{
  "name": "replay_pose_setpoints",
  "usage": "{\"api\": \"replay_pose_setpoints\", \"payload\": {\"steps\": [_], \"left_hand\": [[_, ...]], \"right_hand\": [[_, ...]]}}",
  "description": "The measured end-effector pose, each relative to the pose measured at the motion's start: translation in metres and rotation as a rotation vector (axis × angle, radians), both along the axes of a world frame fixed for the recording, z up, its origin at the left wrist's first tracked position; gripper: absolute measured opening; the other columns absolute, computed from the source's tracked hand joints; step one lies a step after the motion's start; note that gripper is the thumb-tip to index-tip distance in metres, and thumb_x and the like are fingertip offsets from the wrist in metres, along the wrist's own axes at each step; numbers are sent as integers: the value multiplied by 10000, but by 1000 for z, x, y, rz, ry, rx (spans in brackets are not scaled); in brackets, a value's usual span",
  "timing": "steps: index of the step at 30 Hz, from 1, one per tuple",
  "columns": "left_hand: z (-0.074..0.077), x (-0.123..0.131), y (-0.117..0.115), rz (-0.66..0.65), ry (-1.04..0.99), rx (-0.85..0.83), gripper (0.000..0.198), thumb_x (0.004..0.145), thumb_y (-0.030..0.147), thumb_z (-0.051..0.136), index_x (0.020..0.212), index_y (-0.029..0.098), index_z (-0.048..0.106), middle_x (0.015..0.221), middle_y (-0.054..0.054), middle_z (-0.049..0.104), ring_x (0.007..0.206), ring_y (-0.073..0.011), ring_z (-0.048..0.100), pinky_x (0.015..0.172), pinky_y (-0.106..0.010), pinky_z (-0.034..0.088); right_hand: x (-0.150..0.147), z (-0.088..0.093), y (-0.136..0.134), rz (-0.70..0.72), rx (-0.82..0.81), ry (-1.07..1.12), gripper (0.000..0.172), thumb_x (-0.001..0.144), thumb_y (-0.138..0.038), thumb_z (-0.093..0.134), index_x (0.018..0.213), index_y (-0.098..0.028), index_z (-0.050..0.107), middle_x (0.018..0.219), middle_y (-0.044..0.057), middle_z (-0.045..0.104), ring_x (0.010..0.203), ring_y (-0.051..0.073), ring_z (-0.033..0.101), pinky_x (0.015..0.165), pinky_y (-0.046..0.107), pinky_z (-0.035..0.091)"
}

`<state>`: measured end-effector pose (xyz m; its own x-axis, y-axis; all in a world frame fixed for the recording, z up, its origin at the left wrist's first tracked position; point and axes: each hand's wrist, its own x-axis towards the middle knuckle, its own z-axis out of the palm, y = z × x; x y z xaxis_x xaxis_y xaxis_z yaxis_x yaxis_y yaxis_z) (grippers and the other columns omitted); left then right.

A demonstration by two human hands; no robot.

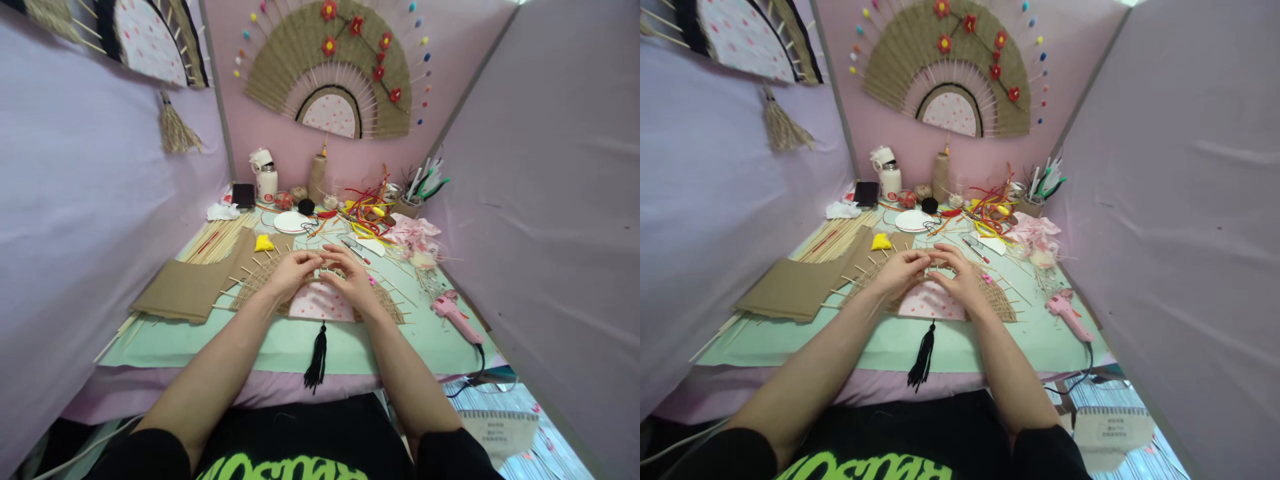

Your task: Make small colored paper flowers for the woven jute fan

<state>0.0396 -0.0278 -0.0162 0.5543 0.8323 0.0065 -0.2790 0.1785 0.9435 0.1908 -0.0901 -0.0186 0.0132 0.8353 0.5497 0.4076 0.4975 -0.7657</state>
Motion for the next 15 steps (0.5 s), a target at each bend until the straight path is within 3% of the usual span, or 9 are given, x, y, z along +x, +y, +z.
{"api": "replay_pose_setpoints", "payload": {"steps": [2,4,7,9,12,15], "left_hand": [[3,-1,3,113,-22,-29,348,542,396,843,685,131,668,603,20,569,544,-58,465,510,-185,349],[5,-2,5,156,-54,-57,383,510,418,856,627,131,630,529,44,509,489,-40,414,469,-175,312],[7,-2,6,158,-110,-65,401,522,441,848,597,127,611,480,55,471,444,-25,363,427,-167,279],[7,-2,6,153,-119,-74,354,548,393,847,654,117,653,528,26,547,473,-33,427,447,-165,330],[7,-3,6,146,-130,-150,280,580,241,839,788,110,704,715,-39,681,604,-64,571,584,-186,461],[8,-4,6,151,-158,-202,284,591,123,811,855,117,706,810,-56,709,687,-84,627,676,-213,500]], "right_hand": [[10,2,0,-44,23,44,303,788,-315,687,1089,-290,673,1293,65,567,1207,215,523,864,339,525],[27,4,1,-192,92,166,231,783,-316,680,1007,-259,687,1227,68,604,1171,212,545,847,334,526],[55,4,5,-460,182,410,184,764,-336,665,899,-212,677,1016,50,665,960,181,618,748,307,529],[68,2,7,-559,189,531,190,755,-339,648,889,-204,662,910,21,660,821,144,619,683,271,513],[75,-1,9,-566,175,593,166,742,-321,640,858,-202,653,825,-4,636,725,114,592,643,239,484],[69,-4,9,-510,143,536,159,740,-319,642,845,-200,653,812,-2,634,694,112,577,629,240,471]]}}
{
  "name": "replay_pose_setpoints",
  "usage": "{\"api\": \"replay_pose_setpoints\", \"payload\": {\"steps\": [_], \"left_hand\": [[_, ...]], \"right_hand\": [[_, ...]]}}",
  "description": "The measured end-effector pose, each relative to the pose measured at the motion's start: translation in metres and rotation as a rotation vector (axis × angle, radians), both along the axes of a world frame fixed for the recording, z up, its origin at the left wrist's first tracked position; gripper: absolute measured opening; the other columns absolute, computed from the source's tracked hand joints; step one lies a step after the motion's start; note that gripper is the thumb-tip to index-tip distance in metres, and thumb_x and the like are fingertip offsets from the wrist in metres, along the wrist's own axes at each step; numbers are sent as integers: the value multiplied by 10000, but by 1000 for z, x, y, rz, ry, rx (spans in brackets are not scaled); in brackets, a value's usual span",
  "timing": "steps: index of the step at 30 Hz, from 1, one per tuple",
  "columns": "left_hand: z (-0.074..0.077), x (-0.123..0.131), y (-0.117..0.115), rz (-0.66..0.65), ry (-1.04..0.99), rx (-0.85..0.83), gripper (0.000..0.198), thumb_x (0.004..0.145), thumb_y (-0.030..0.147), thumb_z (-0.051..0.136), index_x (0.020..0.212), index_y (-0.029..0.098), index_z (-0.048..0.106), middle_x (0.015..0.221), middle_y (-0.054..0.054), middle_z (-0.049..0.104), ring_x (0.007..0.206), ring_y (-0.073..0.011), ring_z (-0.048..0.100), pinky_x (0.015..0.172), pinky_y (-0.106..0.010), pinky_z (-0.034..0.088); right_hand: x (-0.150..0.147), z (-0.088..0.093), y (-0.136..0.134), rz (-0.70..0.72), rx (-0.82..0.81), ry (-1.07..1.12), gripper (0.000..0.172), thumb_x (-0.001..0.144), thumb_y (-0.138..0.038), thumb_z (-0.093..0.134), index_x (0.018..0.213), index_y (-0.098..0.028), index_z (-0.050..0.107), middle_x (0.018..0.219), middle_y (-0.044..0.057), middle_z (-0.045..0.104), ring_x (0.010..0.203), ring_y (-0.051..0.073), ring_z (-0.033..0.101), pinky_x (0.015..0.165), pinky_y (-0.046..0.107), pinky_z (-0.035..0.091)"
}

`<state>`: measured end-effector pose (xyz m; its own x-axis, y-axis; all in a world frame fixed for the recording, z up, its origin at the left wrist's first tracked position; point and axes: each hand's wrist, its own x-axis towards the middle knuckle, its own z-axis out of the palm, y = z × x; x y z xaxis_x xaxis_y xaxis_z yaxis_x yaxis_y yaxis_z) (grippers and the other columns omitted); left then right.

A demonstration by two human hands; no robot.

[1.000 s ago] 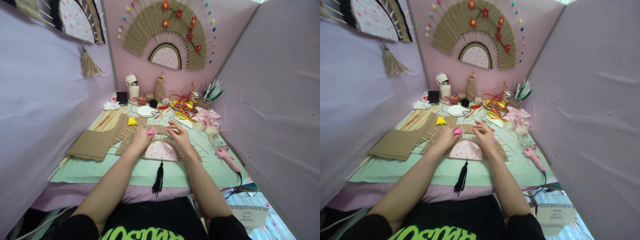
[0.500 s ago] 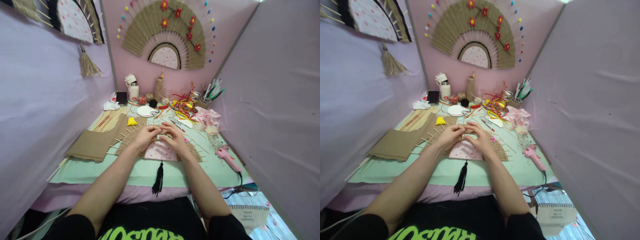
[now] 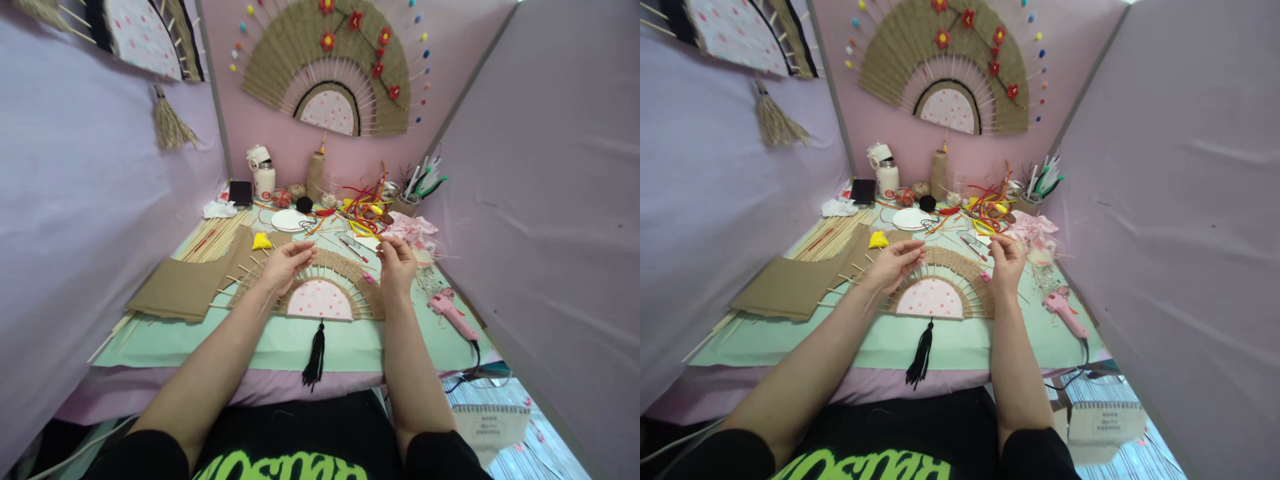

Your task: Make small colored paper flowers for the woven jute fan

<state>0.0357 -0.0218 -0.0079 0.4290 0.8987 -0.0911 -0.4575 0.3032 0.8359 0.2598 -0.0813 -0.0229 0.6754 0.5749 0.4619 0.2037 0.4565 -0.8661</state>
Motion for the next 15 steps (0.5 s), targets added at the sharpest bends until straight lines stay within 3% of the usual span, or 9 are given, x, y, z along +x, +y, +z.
{"api": "replay_pose_setpoints", "payload": {"steps": [4,8,12,15], "left_hand": [[0,0,1,29,19,4,333,549,129,837,850,128,694,742,-16,683,662,-84,618,635,-205,487],[-2,0,1,50,1,41,330,517,257,873,718,125,648,586,46,584,517,-38,509,547,-175,449],[-2,-1,1,-17,-70,-1,314,664,365,798,731,99,646,563,29,561,473,-16,474,489,-137,415],[-1,-2,0,-48,-84,-39,203,755,273,737,787,88,660,618,-1,609,499,-20,519,524,-136,451]], "right_hand": [[-10,0,-1,49,-80,-108,177,762,-349,621,842,-196,658,790,10,645,669,129,571,626,269,471],[-19,4,-4,80,-104,-146,163,759,-346,628,820,-199,665,786,13,648,692,145,578,667,295,478],[-26,7,-7,119,-125,-133,134,749,-316,642,806,-198,672,752,0,641,677,138,567,677,296,466],[-30,7,-7,136,-134,-144,129,746,-310,648,807,-200,677,750,-3,643,679,135,566,672,289,463]]}}
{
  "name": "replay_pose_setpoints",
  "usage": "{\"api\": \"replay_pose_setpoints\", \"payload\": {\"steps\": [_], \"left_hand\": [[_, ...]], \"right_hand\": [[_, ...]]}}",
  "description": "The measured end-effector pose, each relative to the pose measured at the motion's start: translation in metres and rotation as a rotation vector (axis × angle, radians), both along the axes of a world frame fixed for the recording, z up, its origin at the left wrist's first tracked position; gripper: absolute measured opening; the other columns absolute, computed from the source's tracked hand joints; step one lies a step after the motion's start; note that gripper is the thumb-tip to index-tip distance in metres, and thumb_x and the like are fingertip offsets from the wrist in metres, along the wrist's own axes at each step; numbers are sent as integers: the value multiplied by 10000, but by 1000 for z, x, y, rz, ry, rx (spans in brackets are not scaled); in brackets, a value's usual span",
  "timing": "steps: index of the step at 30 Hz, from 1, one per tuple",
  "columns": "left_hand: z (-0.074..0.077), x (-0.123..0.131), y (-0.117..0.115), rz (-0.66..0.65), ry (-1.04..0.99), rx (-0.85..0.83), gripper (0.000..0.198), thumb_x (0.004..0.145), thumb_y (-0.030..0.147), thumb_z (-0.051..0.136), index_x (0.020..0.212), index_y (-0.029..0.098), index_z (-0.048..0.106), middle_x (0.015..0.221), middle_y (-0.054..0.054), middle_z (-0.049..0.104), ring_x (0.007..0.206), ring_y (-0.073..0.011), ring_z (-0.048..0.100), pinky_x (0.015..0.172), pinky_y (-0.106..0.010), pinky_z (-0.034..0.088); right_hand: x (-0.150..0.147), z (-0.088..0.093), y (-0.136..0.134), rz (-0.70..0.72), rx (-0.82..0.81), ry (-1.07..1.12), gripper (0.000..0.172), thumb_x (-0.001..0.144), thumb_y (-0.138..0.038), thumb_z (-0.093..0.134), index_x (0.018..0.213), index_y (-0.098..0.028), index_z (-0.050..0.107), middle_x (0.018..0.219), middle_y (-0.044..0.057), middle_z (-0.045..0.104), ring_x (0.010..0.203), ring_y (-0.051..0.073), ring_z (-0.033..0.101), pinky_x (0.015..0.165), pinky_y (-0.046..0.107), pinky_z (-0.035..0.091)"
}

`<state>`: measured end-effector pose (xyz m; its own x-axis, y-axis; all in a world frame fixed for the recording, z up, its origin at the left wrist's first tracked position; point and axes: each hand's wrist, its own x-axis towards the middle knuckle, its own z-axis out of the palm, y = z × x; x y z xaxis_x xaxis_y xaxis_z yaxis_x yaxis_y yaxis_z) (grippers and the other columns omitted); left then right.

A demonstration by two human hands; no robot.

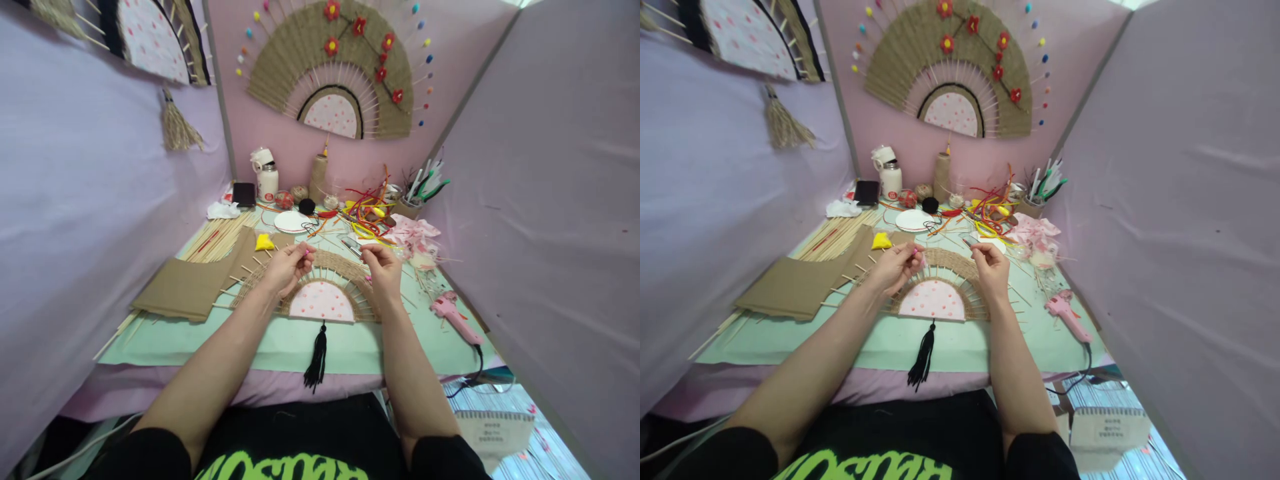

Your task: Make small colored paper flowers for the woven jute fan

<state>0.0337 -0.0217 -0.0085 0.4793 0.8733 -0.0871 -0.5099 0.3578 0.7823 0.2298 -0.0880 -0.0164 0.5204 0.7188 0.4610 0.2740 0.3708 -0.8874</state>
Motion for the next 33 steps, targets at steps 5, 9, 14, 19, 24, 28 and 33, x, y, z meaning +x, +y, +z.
{"api": "replay_pose_setpoints", "payload": {"steps": [5,9,14,19,24,28,33], "left_hand": [[1,0,2,6,-43,-54,195,760,-14,609,898,106,677,836,-56,691,703,-67,637,662,-164,514],[0,-3,10,42,-148,-174,205,827,20,503,903,96,678,738,-40,637,583,-34,561,539,-119,447],[1,-6,14,58,-214,-279,203,897,141,473,861,89,665,624,-3,520,482,-29,438,442,-119,362],[7,-7,12,98,-263,-330,275,797,-20,407,856,92,651,692,-33,548,562,-48,484,492,-123,385],[9,-9,10,95,-262,-359,262,877,183,418,753,80,624,680,-58,534,565,-70,489,480,-154,394],[7,-7,9,54,-261,-314,180,880,143,469,808,99,627,607,0,479,488,-44,421,433,-133,348],[7,-7,10,60,-292,-317,341,801,24,425,1036,96,661,775,-70,649,661,-74,600,600,-149,498]], "right_hand": [[-19,7,5,89,-36,-61,141,759,-333,635,806,-205,670,757,8,657,665,137,574,664,294,486],[-48,23,10,274,-43,-192,140,795,-335,616,840,-218,677,781,15,665,685,140,593,674,292,501],[-78,29,17,342,5,-350,156,834,-321,572,880,-231,691,853,27,687,753,154,617,735,307,511],[-79,13,19,285,-30,-317,153,826,-304,572,882,-217,684,829,27,687,731,155,615,728,307,503],[-74,1,19,225,-58,-329,160,826,-298,550,881,-213,673,803,28,679,711,159,611,712,309,496],[-76,-1,21,191,24,-409,156,844,-290,527,883,-220,660,806,27,658,703,154,584,700,311,489],[-77,1,19,177,106,-479,167,874,-264,492,904,-235,654,822,37,642,727,164,571,680,319,480]]}}
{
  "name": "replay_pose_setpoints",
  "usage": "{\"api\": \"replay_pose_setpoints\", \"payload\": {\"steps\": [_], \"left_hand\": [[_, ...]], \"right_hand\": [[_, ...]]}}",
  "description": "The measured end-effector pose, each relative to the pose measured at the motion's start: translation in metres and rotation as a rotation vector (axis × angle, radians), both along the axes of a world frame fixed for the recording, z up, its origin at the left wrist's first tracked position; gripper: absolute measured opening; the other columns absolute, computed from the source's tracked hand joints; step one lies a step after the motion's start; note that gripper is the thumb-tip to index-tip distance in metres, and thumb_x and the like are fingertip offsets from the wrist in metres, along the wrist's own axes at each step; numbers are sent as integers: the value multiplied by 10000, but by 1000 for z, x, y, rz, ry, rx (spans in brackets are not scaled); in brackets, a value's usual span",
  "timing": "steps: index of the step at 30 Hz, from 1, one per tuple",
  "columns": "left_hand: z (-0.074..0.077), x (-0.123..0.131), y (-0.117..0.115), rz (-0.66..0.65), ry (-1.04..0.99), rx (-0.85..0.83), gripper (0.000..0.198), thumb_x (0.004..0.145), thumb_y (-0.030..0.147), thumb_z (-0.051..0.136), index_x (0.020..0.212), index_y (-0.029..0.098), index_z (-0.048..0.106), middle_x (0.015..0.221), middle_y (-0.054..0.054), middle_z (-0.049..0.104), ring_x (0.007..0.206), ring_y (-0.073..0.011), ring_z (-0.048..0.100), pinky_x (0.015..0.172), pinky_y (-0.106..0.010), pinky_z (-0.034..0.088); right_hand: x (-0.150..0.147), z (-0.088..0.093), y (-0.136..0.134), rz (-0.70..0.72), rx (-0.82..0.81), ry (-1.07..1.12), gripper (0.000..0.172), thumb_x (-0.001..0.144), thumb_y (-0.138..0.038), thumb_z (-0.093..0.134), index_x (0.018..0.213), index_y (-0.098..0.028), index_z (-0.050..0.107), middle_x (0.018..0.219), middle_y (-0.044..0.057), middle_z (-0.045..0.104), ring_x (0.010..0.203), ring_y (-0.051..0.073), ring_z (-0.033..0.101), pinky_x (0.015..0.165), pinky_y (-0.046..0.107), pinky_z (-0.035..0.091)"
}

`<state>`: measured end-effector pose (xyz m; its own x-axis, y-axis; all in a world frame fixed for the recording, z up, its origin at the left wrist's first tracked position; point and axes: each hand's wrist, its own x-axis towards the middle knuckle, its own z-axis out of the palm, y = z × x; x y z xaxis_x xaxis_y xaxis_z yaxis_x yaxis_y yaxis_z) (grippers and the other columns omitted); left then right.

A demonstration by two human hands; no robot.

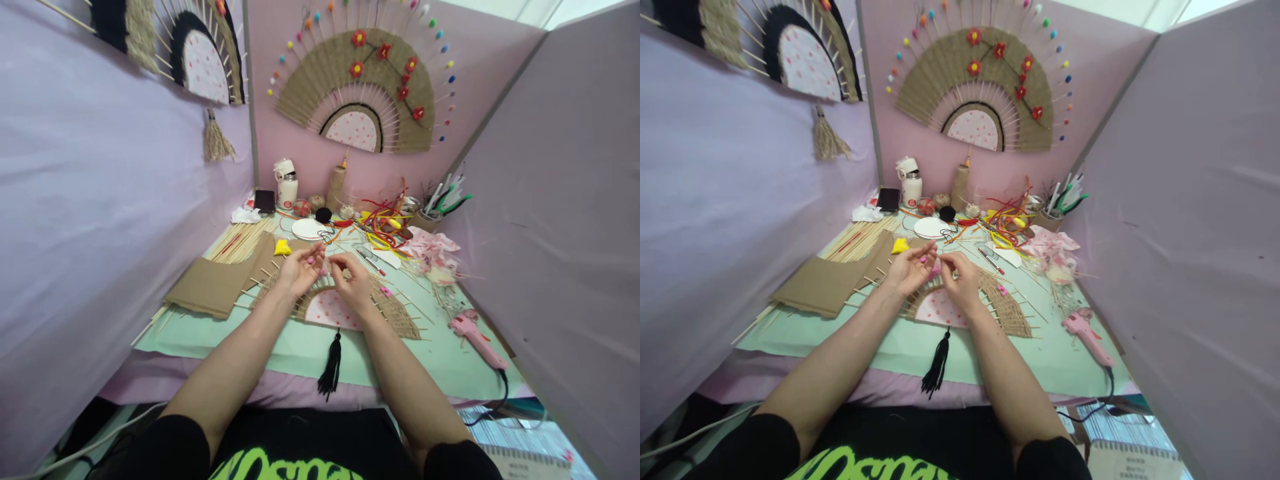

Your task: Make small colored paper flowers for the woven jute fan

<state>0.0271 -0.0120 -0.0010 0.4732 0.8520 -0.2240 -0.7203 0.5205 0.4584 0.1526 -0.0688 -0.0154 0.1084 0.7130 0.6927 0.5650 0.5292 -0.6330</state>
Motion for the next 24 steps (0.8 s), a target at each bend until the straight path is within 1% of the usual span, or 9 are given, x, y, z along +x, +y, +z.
{"api": "replay_pose_setpoints", "payload": {"steps": [2,5,7,10,13,15,19,22,24], "left_hand": [[0,-1,0,16,15,18,317,824,79,427,1028,86,670,838,-98,684,770,-109,649,698,-192,535],[0,-1,0,-7,9,71,332,913,253,399,978,79,674,957,-139,699,898,-146,664,787,-234,538],[-1,-1,-1,-28,-3,108,418,944,369,359,990,87,664,1035,-154,688,960,-160,657,815,-246,529],[0,-1,-4,-68,27,190,472,920,497,379,1059,127,637,1087,-150,673,1028,-198,641,851,-304,523],[3,-2,-8,-162,64,262,581,850,639,413,1099,155,615,1101,-157,662,1063,-254,623,864,-380,518],[4,-5,-8,-168,39,269,641,821,695,404,1115,160,600,1114,-166,653,1079,-275,613,866,-405,514],[5,-10,-6,-63,-104,235,669,838,708,343,1165,167,559,1189,-170,624,1124,-268,598,895,-409,506],[7,-11,-6,-137,-178,179,702,853,706,292,1207,152,539,1237,-185,600,1145,-283,591,920,-447,496],[8,-11,-7,-157,-206,133,723,853,708,287,1237,143,523,1259,-198,586,1156,-300,586,934,-477,487]], "right_hand": [[1,0,-1,-21,32,-17,184,886,-268,485,940,-239,659,880,54,646,792,178,582,714,334,487],[3,-2,1,-52,71,-138,250,878,-309,522,1083,-258,655,1105,85,625,1039,232,553,908,423,453],[3,-6,3,-58,55,-268,341,861,-357,559,1188,-290,623,1288,80,549,1207,272,452,1036,498,354],[1,-11,5,-41,10,-404,422,846,-430,582,1255,-327,587,1458,45,407,1332,310,295,1108,553,234],[-3,-12,4,-16,0,-456,450,859,-471,559,1289,-336,562,1514,30,337,1368,322,230,1124,571,187],[-4,-11,2,11,8,-479,449,872,-477,542,1298,-334,555,1522,31,328,1372,317,230,1127,566,188],[-3,-10,1,-44,23,-511,406,885,-480,526,1260,-337,585,1511,24,352,1366,308,245,1125,566,188],[-3,-11,2,-122,30,-551,449,901,-492,493,1293,-285,567,1518,54,336,1372,313,229,1121,568,198],[-4,-12,3,-92,54,-588,470,906,-506,475,1294,-257,570,1518,69,332,1373,305,230,1121,543,227]]}}
